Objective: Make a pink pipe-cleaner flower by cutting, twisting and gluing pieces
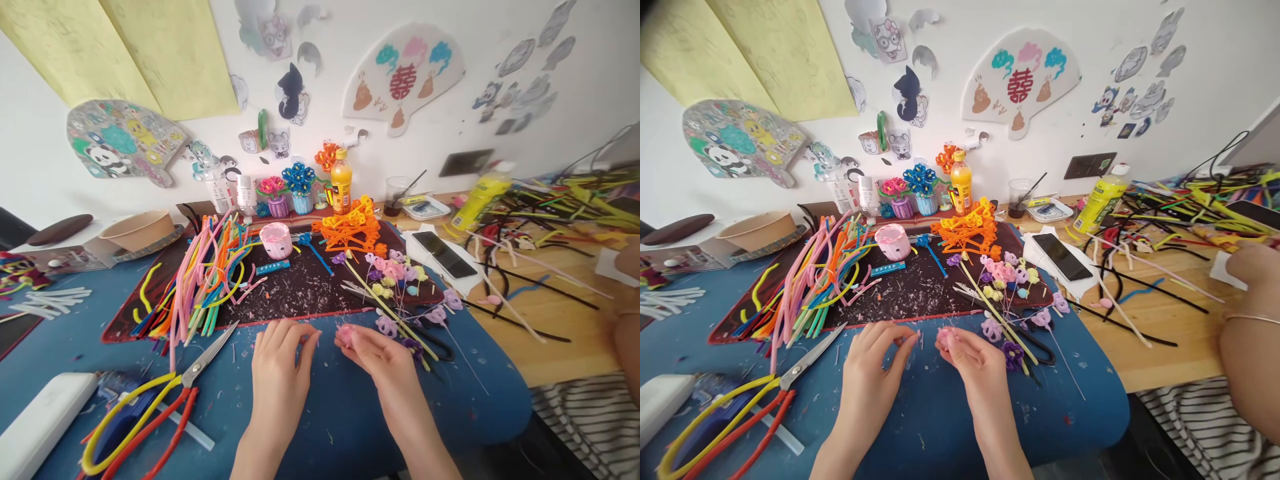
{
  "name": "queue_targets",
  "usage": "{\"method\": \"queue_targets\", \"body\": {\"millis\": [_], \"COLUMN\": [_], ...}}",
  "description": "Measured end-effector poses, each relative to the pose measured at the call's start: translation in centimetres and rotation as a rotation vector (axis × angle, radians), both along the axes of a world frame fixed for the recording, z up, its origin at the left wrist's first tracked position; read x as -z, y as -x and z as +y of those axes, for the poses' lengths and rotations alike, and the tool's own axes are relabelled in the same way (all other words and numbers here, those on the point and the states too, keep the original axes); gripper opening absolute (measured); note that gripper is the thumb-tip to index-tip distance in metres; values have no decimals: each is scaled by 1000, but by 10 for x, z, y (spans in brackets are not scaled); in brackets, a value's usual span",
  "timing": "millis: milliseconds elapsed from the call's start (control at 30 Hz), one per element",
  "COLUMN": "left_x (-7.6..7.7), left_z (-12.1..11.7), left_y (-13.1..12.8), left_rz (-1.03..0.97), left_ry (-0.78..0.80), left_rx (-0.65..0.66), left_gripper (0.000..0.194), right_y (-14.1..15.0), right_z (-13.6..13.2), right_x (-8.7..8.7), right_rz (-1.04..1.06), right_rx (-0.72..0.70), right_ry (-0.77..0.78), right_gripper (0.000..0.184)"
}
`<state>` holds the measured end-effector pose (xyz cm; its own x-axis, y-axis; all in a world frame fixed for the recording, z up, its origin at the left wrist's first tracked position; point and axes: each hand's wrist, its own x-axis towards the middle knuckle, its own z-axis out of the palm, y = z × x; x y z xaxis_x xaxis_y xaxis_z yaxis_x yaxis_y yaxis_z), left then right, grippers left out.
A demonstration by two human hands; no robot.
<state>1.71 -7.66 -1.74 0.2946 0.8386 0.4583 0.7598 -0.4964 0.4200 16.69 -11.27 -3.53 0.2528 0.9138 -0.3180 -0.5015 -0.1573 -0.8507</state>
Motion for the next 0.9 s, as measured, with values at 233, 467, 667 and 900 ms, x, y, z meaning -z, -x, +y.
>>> {"method": "queue_targets", "body": {"millis": [233,467,667,900], "left_x": [-10,-4,5,2], "left_z": [-8,10,22,21], "left_y": [-2,46,55,33], "left_rz": [16,25,315,373], "left_ry": [-101,5,65,105], "left_rx": [146,-29,-75,-10], "left_gripper": [14,19,15,21], "right_y": [21,7,2,1], "right_z": [5,1,1,-1], "right_x": [0,-1,-2,-1], "right_rz": [144,2,-129,-72], "right_rx": [-94,83,125,52], "right_ry": [-34,29,22,22], "right_gripper": [41,38,42,51]}}
